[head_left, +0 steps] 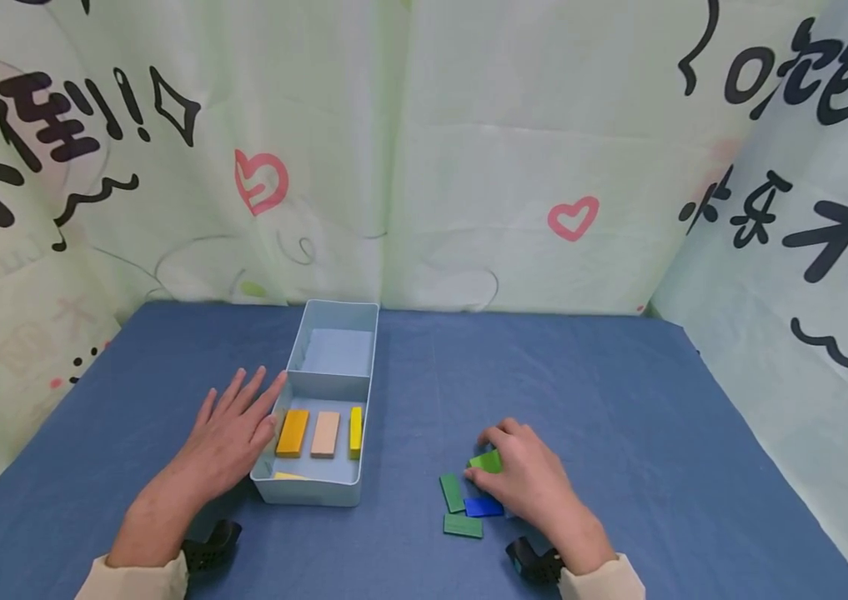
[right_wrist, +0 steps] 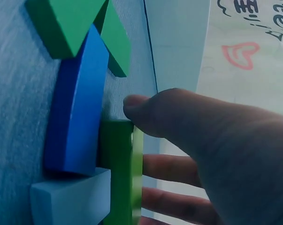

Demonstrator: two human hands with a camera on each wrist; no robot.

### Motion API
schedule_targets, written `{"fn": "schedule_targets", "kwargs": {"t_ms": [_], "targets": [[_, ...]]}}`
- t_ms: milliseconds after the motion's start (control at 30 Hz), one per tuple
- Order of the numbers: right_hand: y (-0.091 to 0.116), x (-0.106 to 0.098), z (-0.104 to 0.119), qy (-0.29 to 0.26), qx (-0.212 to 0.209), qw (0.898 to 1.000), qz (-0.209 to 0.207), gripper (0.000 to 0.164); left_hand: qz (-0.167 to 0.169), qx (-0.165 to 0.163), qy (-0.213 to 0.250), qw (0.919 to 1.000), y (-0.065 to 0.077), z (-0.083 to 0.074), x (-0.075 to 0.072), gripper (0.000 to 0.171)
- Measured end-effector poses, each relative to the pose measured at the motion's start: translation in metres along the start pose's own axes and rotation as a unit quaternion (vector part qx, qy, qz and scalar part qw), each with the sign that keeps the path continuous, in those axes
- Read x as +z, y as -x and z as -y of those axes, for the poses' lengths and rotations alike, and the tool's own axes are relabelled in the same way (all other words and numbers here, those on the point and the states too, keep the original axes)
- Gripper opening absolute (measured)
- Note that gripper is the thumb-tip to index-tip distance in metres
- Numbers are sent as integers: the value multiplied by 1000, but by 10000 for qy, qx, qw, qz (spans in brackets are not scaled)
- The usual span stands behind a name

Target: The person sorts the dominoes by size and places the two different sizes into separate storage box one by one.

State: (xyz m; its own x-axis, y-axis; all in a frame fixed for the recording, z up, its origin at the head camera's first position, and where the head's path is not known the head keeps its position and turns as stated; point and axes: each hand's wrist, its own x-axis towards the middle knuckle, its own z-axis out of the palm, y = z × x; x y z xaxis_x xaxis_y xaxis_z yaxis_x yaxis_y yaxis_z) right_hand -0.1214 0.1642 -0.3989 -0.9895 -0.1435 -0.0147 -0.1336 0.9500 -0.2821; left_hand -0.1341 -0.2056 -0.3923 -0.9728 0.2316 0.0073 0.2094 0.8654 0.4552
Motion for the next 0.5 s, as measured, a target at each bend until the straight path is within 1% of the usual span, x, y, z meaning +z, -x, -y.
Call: {"fn": "schedule_targets", "kwargs": {"t_ms": [267,367,500], "targets": [[-2,3,1,1,1,10000,28,17,14,30,56,10000,0,2,0,56],[-2,4,1,-1,30,10000,18,18,26,28,57,10000,0,2,1,56],[-3,5,2,-33,30,9999,-159,19,23,32,66,10000,0,2,0,56]]}}
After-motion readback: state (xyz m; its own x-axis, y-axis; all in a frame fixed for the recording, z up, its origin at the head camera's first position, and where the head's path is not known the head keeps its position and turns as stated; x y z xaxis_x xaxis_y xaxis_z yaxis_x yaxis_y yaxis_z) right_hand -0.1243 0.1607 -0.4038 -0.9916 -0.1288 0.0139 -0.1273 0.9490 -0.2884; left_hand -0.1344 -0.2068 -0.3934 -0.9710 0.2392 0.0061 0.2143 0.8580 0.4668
